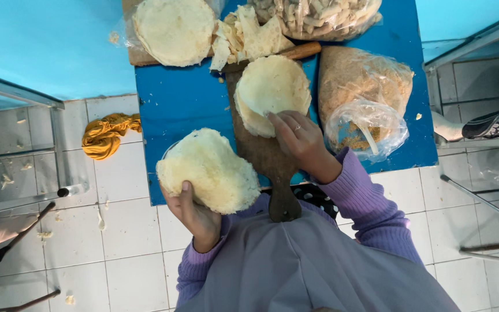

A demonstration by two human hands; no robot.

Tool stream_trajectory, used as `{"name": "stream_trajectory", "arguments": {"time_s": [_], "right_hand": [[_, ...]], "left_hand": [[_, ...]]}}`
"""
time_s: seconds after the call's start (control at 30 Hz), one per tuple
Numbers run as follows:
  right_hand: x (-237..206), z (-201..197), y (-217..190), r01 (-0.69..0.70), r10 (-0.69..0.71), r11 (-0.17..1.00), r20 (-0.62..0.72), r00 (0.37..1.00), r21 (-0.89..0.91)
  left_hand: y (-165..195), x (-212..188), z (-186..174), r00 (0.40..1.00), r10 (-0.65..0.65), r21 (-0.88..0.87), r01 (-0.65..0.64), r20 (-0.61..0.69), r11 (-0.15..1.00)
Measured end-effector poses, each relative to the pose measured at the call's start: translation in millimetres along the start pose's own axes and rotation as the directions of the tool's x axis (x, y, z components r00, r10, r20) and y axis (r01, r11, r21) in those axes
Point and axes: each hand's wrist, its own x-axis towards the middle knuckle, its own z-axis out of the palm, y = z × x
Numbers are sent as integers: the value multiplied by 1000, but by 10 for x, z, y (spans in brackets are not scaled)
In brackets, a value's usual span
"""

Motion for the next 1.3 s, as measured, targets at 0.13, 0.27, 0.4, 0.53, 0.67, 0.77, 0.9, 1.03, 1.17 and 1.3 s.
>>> {"name": "stream_trajectory", "arguments": {"time_s": [0.13,0.27,0.4,0.53,0.67,0.77,0.9,1.03,1.17,1.3], "right_hand": [[-40,22,-39,33,-32,999,37,999,-18],[-64,36,-59,-36,35,999,85,996,3],[-84,-31,-161,-141,139,986,28,990,86],[-186,-249,-417,-218,237,872,12,972,438],[-187,-257,-564,-148,153,859,29,988,490],[-222,-271,-588,-188,197,862,29,980,470],[-328,-322,-568,-319,323,758,96,941,569],[-418,-287,-553,-409,444,505,178,878,760],[-504,-252,-537,-332,400,564,103,911,756],[-546,-218,-458,-472,521,300,272,809,829]], "left_hand": [[-35,-24,-7,1000,-21,13,21,6,1000],[-90,-36,-19,996,-85,45,84,24,995],[-202,-52,-51,982,-176,92,169,73,981],[-359,-82,-104,919,-308,128,285,245,950],[-497,-89,-50,864,-337,193,283,373,940],[-486,-88,52,839,-357,227,285,411,931],[-395,-71,188,836,-348,250,261,425,932],[-368,-71,283,811,-298,253,192,503,948],[-378,-80,352,807,-231,311,61,544,949],[-330,-72,394,813,-261,340,82,521,937]]}}
